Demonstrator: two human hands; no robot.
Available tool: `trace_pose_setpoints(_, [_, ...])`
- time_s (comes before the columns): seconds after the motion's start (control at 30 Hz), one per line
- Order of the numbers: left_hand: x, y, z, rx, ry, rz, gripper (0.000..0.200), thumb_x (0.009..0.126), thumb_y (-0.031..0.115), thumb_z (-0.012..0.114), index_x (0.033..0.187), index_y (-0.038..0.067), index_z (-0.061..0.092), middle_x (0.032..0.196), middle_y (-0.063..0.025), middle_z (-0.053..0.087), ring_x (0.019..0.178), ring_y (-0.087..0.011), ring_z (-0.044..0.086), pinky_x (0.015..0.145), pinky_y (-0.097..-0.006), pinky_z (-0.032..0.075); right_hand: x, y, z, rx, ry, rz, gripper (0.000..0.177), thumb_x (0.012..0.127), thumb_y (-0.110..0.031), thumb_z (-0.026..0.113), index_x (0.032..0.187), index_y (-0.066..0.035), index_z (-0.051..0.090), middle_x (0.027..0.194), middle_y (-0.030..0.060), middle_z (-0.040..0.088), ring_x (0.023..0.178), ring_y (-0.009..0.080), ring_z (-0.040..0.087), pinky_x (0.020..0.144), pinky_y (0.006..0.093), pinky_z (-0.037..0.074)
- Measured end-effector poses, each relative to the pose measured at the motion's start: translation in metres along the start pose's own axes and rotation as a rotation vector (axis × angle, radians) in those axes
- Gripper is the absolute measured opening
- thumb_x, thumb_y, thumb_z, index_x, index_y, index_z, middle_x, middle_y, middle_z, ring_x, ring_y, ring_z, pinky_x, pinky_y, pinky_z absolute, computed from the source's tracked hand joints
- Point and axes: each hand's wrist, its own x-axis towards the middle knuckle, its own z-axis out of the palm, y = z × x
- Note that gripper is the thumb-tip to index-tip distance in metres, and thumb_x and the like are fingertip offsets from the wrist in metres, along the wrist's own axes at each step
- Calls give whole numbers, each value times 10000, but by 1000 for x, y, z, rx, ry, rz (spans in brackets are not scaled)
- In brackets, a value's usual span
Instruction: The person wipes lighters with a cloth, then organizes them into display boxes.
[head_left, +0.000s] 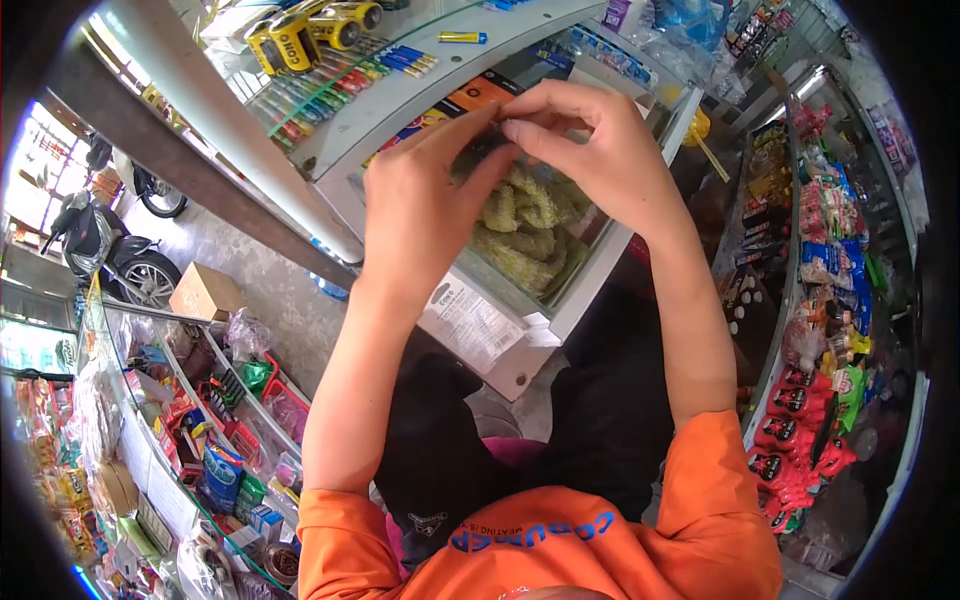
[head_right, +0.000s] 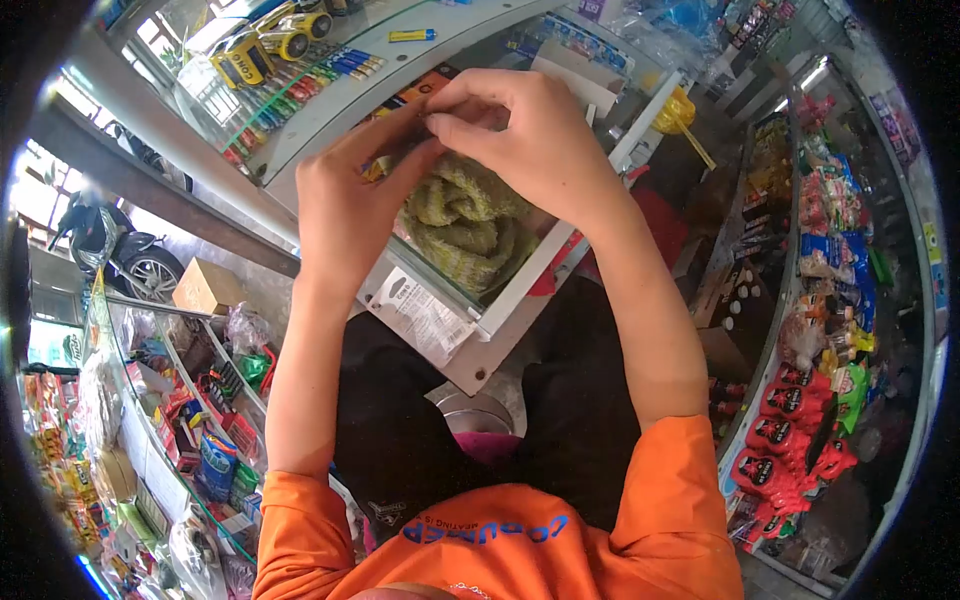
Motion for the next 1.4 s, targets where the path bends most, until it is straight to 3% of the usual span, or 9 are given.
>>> trace_pose_setpoints(0.07, [2,-4,1,52,50,75,356,879,129,843,1214,29,778,999,-183,791,891,-309,781,776,-387,595,-2,2,2,129,33,21,300,959,-218,784,1159,6,767,987,94,785,900,148,745,815,313,577])
trace_pose_setpoints(0.17, [6,2,-6,-316,87,-327,337,1020,157,761,1285,-51,742,1061,-79,785,931,-101,688,862,-262,549,-12,9,6,-165,35,-175,456,944,-388,797,1180,1,761,1123,157,770,992,302,747,903,388,567])
trace_pose_setpoints(0.27, [11,-1,-9,-416,168,-332,374,1033,208,757,1294,-58,735,1074,-74,780,954,-99,684,895,-246,533,-21,14,2,-453,-155,-179,340,945,-277,810,1095,20,738,1012,150,726,930,249,698,872,358,537])
trace_pose_setpoints(0.4, [8,6,2,-639,108,-299,370,1028,184,764,1277,-86,720,1073,-91,782,981,-107,704,896,-257,564,-20,2,-11,21,186,41,225,993,-146,750,1158,8,749,970,37,772,886,60,679,785,263,539])
trace_pose_setpoints(0.67, [4,20,10,-773,189,-448,347,1062,217,716,1328,-7,729,1158,-51,754,971,-77,697,880,-244,596,-13,-7,33,-234,423,-424,338,973,-103,684,1304,-71,743,1213,179,764,1034,364,755,878,442,613])
trace_pose_setpoints(0.87, [3,17,8,-678,166,-504,318,1081,241,688,1292,16,760,1032,-22,769,944,-63,688,835,-238,595,-19,-8,28,-264,364,-422,229,939,-97,757,1160,-39,737,1019,141,759,912,353,754,792,419,603])
trace_pose_setpoints(0.97, [0,24,12,-707,24,-394,327,1101,189,649,1364,9,719,1083,-16,756,956,-69,682,852,-256,602,-13,-16,21,107,535,-245,177,902,-100,815,1008,-21,696,967,131,734,866,309,740,740,379,565])
trace_pose_setpoints(1.23, [2,16,10,-745,188,-510,335,1098,243,667,1299,-13,747,979,21,707,786,-10,539,680,-182,448,-13,-2,21,-60,275,-376,173,864,-84,834,969,-44,702,871,113,654,793,305,687,695,382,515])
trace_pose_setpoints(1.4, [-1,20,9,-704,73,-466,304,1093,218,670,1267,-16,755,1006,8,740,854,-27,629,765,-210,534,-15,-5,22,6,406,-271,181,896,-88,824,999,-28,688,894,103,677,765,268,689,665,357,512])
